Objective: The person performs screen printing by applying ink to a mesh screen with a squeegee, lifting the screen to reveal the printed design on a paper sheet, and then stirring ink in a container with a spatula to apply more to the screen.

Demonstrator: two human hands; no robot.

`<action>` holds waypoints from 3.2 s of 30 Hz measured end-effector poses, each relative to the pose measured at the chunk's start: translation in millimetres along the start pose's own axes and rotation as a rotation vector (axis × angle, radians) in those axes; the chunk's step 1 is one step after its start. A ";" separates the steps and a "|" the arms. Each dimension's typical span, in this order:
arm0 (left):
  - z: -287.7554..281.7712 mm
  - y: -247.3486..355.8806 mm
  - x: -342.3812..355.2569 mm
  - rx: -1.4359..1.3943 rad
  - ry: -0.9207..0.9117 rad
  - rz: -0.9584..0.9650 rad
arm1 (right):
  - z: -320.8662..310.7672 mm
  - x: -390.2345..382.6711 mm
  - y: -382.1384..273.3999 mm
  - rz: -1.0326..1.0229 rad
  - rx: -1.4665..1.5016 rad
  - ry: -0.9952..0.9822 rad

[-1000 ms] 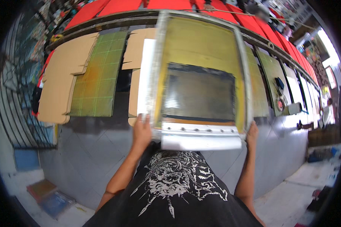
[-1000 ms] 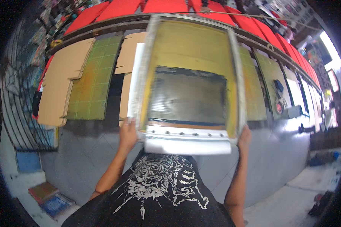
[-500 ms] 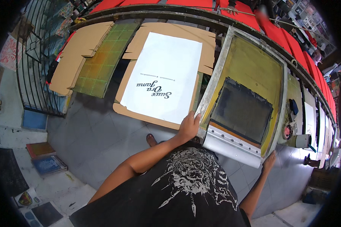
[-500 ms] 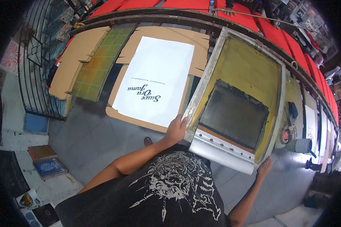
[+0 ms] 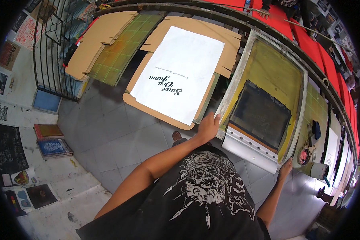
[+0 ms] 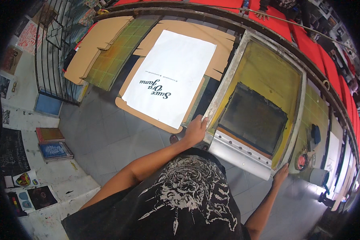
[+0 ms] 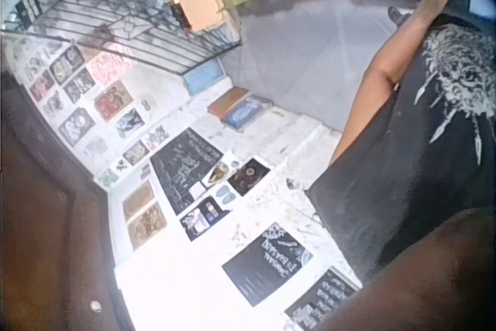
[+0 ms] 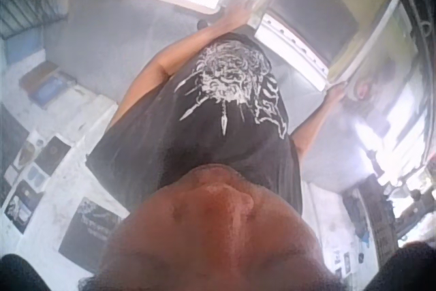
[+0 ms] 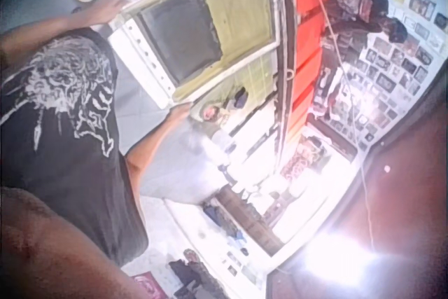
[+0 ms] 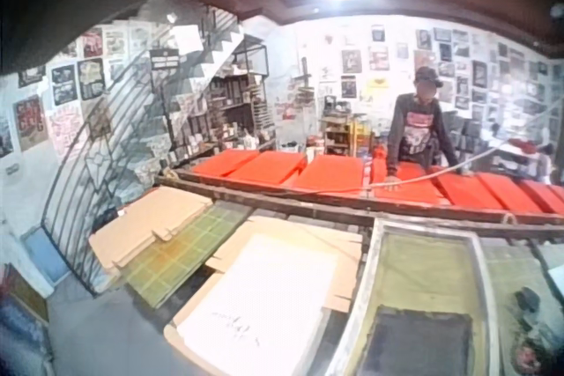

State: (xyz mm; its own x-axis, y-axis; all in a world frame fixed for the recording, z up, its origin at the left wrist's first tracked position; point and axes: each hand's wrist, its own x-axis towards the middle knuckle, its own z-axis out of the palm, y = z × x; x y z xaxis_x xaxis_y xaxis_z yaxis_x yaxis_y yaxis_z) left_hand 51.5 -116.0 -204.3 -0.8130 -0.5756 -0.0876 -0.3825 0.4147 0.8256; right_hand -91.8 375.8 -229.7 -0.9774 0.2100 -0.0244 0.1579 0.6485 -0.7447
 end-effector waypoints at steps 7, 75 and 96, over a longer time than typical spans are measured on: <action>5.5 3.5 6.1 0.004 0.024 -0.007 | 2.8 16.2 8.1 -0.017 -0.102 0.001; -355.5 -165.1 87.3 0.222 -0.145 -0.093 | 292.4 -343.0 -365.5 0.051 0.070 -0.234; -416.1 -174.8 176.8 -0.158 -0.078 0.044 | 315.3 -345.4 -394.4 -0.163 0.017 -0.171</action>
State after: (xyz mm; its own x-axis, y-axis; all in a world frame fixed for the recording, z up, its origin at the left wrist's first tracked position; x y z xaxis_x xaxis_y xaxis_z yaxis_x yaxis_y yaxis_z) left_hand 157.2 -583.5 -132.2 -0.8615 -0.5002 -0.0875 -0.2770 0.3185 0.9065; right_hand 139.2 -183.2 -137.9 -0.9996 -0.0245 -0.0139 -0.0054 0.6511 -0.7590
